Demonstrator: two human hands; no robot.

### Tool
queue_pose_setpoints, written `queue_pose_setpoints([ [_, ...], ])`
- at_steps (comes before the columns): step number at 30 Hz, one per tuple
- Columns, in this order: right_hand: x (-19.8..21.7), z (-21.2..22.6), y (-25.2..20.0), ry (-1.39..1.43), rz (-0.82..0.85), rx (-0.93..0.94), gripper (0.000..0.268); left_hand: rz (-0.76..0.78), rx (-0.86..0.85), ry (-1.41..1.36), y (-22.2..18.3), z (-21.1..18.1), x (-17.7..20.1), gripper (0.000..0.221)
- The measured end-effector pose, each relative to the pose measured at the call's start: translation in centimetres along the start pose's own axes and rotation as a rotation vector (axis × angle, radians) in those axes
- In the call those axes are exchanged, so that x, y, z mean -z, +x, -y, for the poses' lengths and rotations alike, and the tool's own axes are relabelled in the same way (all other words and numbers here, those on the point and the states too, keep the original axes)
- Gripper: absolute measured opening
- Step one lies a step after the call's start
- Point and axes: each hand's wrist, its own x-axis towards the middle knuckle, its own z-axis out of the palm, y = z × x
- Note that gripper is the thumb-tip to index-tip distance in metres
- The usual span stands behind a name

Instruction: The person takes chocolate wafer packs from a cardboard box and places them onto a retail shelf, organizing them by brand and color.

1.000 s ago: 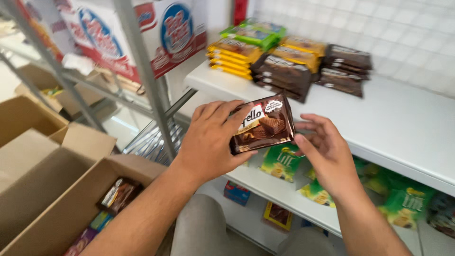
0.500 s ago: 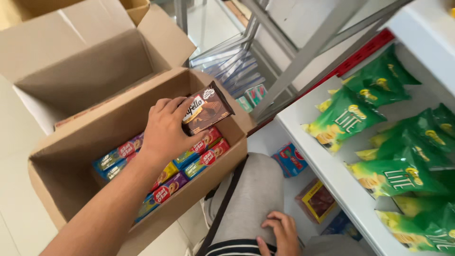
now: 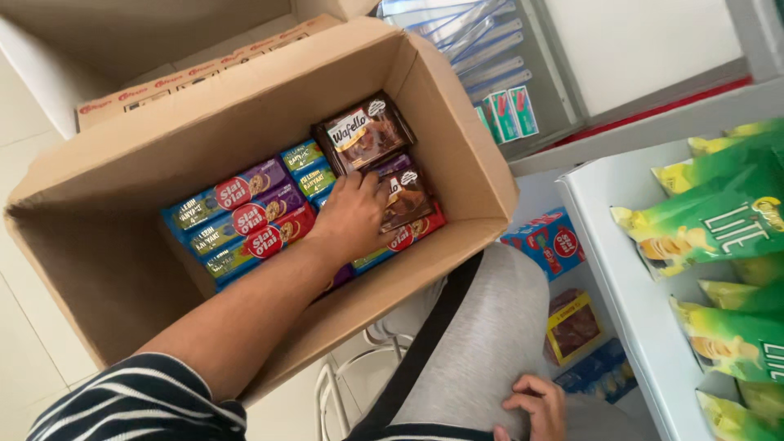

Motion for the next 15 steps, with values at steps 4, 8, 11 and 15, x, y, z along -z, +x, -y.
queue_pose_setpoints([
  [4, -0.6, -2.9, -0.9, -0.002, -0.002, 0.087, 0.04, -0.084, -0.023, 0.027, 0.8, 0.3, -1.8, 0.07],
  [8, -0.2, -3.9, 0.2, 0.123, 0.05, 0.048, 0.036, -0.101, -0.07, 0.189, 1.3, 0.4, -3.7, 0.069],
  [11, -0.1, -2.2, 0.1, 0.154, 0.044, 0.04, 0.047, -0.074, -0.068, 0.222, 1.5, 0.0, -3.9, 0.063],
  [15, -0.6, -4.4, -0.7, 0.157, -0.001, 0.077, 0.053, -0.154, -0.099, 0.277, 1.8, -0.5, -4.2, 0.022],
])
